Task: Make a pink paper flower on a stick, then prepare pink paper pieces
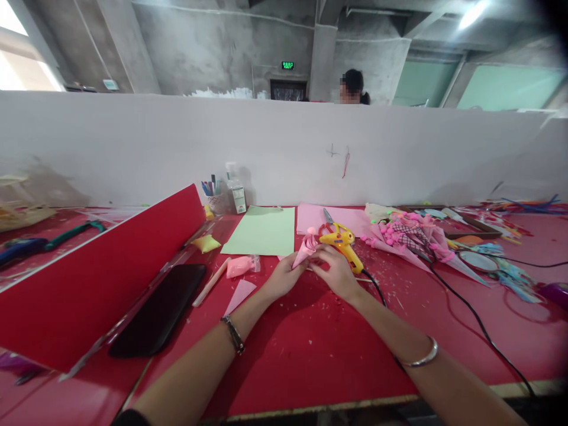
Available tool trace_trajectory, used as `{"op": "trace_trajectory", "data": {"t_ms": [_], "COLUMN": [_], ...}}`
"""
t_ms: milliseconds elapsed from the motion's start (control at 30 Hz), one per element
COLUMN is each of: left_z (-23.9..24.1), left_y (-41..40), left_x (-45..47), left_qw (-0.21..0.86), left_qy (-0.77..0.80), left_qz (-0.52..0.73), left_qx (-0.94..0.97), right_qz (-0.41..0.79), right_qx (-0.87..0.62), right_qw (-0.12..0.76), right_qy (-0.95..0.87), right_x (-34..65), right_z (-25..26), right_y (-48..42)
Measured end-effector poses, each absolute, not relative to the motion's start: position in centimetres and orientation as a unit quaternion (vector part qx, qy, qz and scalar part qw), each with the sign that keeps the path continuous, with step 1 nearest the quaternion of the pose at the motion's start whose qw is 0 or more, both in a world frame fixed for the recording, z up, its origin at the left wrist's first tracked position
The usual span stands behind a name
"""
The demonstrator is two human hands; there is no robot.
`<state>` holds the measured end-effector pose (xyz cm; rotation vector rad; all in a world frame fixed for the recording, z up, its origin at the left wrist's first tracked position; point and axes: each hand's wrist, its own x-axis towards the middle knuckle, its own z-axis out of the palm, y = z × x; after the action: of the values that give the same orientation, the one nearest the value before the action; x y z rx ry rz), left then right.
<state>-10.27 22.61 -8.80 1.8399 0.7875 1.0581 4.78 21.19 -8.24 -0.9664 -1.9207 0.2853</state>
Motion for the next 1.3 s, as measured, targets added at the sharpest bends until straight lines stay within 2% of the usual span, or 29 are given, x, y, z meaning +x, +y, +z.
{"op": "trace_trajectory", "data": {"t_ms": [500,767,1067,1300], "left_z": [-8.80,-8.95,-9.08,-9.09], "left_y": [22.65,22.71,22.91,22.72], "left_x": [-10.43,-10.58,-10.36,-10.31], "left_qw": [0.477,0.466,0.467,0.466], "left_qy": [0.365,0.388,0.378,0.384], "left_qz": [0.399,0.391,0.413,0.402], "left_qx": [0.693,0.693,0.684,0.688], "right_qz": [0.142,0.143,0.173,0.136], "right_qx": [-0.383,-0.410,-0.386,-0.403], "right_qw": [0.478,0.531,0.481,0.470], "right_qy": [-0.778,-0.728,-0.768,-0.773], "right_x": [4.56,4.97,4.65,4.73], "right_z": [-7.80,-7.78,-7.86,-8.21], "right_y": [20.84,21.23,20.94,21.24]}}
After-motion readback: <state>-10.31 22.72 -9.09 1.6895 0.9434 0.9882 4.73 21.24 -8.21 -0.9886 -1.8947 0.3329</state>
